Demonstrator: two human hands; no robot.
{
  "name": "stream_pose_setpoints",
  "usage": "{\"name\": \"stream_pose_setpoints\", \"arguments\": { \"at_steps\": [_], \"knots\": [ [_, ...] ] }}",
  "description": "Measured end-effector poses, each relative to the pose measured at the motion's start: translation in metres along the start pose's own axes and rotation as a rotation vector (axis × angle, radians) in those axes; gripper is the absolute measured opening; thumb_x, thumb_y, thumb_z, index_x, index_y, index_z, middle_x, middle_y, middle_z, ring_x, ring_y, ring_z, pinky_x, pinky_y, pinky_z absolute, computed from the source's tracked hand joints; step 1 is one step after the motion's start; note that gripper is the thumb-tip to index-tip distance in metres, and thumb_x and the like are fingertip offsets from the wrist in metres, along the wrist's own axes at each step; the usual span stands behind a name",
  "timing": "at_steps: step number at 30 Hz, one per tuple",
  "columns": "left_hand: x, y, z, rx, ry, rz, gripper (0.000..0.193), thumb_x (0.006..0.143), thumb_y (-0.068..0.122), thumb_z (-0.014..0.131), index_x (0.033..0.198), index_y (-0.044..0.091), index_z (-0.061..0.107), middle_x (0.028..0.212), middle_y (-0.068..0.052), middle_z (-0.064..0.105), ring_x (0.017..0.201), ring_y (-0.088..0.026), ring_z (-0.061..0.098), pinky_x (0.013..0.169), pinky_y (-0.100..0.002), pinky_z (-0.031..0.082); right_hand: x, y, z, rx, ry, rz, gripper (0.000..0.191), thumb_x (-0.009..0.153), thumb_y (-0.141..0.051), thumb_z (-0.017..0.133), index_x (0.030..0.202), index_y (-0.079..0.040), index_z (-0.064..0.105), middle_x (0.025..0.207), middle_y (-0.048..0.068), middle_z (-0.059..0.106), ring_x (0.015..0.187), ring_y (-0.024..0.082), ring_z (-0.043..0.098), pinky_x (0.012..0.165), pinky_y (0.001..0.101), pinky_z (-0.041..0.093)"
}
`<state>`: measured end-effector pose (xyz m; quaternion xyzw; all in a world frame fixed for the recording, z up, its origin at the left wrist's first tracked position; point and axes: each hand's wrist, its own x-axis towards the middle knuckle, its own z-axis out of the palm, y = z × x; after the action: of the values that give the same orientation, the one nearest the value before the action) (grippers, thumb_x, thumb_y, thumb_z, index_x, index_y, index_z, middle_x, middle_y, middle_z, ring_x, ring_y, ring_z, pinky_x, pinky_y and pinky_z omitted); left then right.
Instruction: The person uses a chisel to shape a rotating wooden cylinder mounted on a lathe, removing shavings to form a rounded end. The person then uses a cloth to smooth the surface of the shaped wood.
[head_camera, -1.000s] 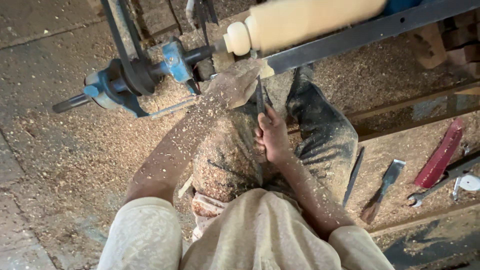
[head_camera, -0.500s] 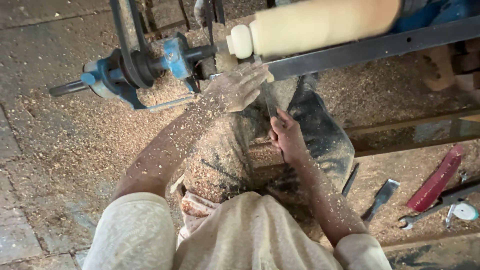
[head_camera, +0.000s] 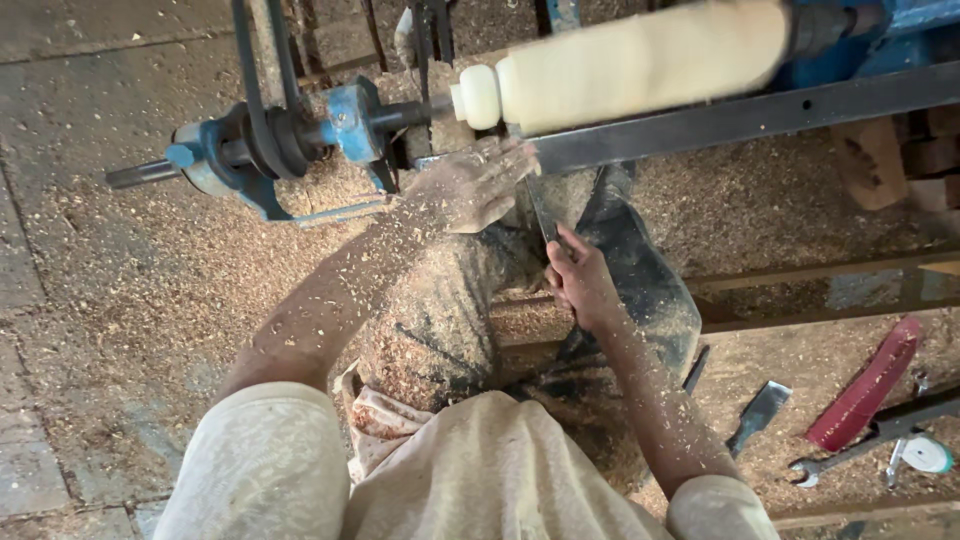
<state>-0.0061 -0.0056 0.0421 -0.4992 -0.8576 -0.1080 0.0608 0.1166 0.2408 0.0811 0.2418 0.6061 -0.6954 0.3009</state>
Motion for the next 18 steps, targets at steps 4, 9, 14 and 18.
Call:
{"name": "stream_pose_setpoints", "arguments": {
  "at_steps": [4, 9, 14, 18],
  "knots": [
    [0.006, 0.003, -0.008, -0.084, -0.031, -0.096, 0.058, 0.111, 0.04, 0.04, 0.159, 0.008, 0.034, 0.163, -0.012, 0.04, 0.15, -0.029, 0.038, 0.121, -0.044, 0.041, 0.006, 0.012, 0.008, 0.057, 0.01, -0.001, 0.063, 0.102, -0.024, 0.057, 0.16, -0.011, 0.038, 0.061, -0.003, 0.043, 0.048, 0.005, 0.037, 0.04, 0.0223, 0.031],
    [0.01, 0.006, -0.014, -0.106, 0.071, -0.104, 0.056, 0.11, 0.039, 0.046, 0.157, 0.009, 0.04, 0.159, -0.01, 0.048, 0.147, -0.028, 0.046, 0.119, -0.045, 0.048, 0.008, 0.026, 0.028, 0.157, 0.05, -0.024, 0.063, 0.103, -0.02, 0.057, 0.162, -0.011, 0.034, 0.071, -0.007, 0.044, 0.055, 0.004, 0.043, 0.043, 0.0205, 0.034],
    [0.009, 0.005, -0.019, -0.289, 0.024, -0.23, 0.054, 0.105, 0.032, 0.053, 0.151, 0.004, 0.049, 0.147, -0.019, 0.057, 0.135, -0.034, 0.055, 0.099, -0.045, 0.055, 0.005, 0.027, 0.039, 0.135, 0.069, 0.036, 0.061, 0.102, -0.023, 0.055, 0.16, -0.015, 0.039, 0.064, -0.005, 0.04, 0.048, 0.004, 0.036, 0.037, 0.0211, 0.031],
    [0.01, 0.003, -0.017, -0.323, 0.137, -0.207, 0.049, 0.104, 0.029, 0.058, 0.146, 0.003, 0.053, 0.141, -0.02, 0.062, 0.131, -0.035, 0.061, 0.106, -0.046, 0.054, 0.006, 0.028, 0.052, 0.149, 0.141, 0.063, 0.062, 0.105, -0.024, 0.056, 0.162, -0.018, 0.032, 0.065, -0.003, 0.044, 0.049, 0.006, 0.038, 0.038, 0.0225, 0.032]
  ]
}}
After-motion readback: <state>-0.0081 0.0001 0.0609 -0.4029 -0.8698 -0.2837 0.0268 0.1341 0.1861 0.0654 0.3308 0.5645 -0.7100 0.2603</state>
